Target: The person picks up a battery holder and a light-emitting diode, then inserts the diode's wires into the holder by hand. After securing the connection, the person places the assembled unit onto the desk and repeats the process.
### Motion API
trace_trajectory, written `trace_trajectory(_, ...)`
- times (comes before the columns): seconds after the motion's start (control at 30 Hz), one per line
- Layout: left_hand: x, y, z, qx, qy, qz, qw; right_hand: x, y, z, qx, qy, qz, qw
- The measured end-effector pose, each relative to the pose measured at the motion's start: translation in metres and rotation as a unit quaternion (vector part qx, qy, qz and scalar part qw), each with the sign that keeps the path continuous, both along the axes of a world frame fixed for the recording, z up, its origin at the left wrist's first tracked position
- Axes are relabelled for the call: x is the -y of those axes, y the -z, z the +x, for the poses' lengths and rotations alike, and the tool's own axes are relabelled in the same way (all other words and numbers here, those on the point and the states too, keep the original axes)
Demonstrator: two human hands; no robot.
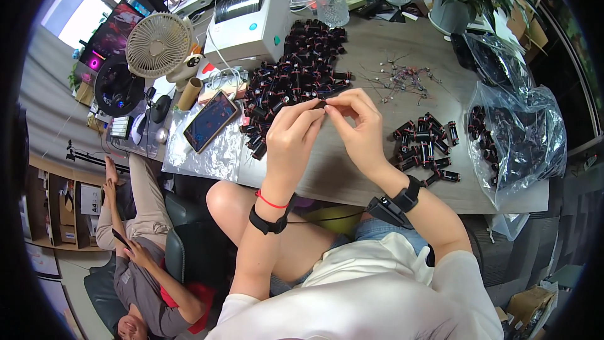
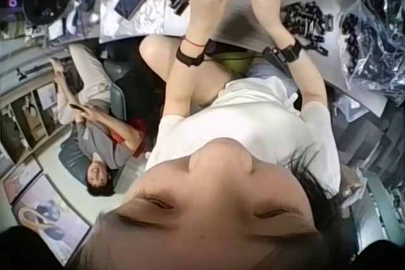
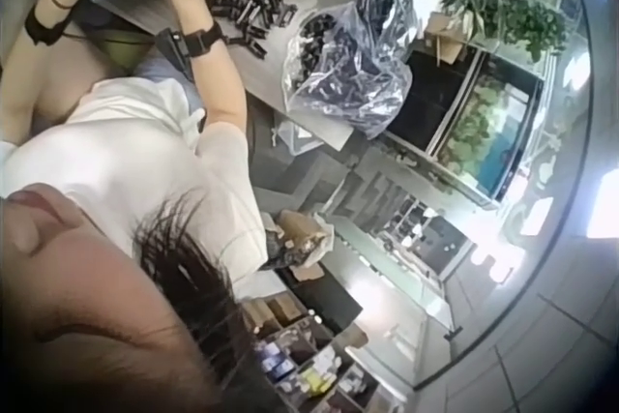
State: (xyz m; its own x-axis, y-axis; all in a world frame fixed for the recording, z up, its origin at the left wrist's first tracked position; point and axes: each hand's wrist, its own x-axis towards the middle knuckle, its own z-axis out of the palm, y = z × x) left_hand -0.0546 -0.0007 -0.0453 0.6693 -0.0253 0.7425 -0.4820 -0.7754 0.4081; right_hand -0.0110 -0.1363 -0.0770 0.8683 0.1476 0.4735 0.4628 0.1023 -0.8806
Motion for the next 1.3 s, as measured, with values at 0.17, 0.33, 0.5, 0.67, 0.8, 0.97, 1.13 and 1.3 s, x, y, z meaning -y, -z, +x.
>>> trace_trajectory(0.17,0.000,0.003,0.002,-0.010,0.029,0.016,0.999,0.000,-0.001,0.011,-0.052,-0.028,0.046,0.997)
trace_trajectory(0.33,-0.006,0.003,0.007,-0.024,0.037,0.044,0.998,0.000,0.003,0.015,-0.083,-0.050,0.052,0.994)
trace_trajectory(0.5,-0.006,-0.001,0.011,-0.074,0.049,-0.040,0.995,0.002,0.003,0.012,-0.101,-0.080,0.078,0.989)
trace_trajectory(0.67,-0.008,-0.010,0.004,-0.145,0.058,-0.191,0.969,0.021,-0.018,0.018,-0.072,-0.129,0.086,0.985)
trace_trajectory(0.8,-0.008,-0.018,0.000,-0.203,0.079,-0.241,0.946,0.042,-0.029,0.013,-0.087,-0.183,0.034,0.979)
trace_trajectory(0.97,-0.008,-0.011,0.004,-0.144,0.071,-0.183,0.970,0.041,-0.025,0.010,-0.008,-0.134,-0.016,0.991)
trace_trajectory(1.13,-0.004,-0.008,0.004,-0.060,0.037,-0.060,0.996,0.041,-0.025,0.006,0.041,-0.090,-0.062,0.993)
trace_trajectory(1.3,-0.001,-0.009,0.002,-0.045,0.033,-0.034,0.998,0.041,-0.021,0.005,0.076,-0.081,-0.083,0.990)
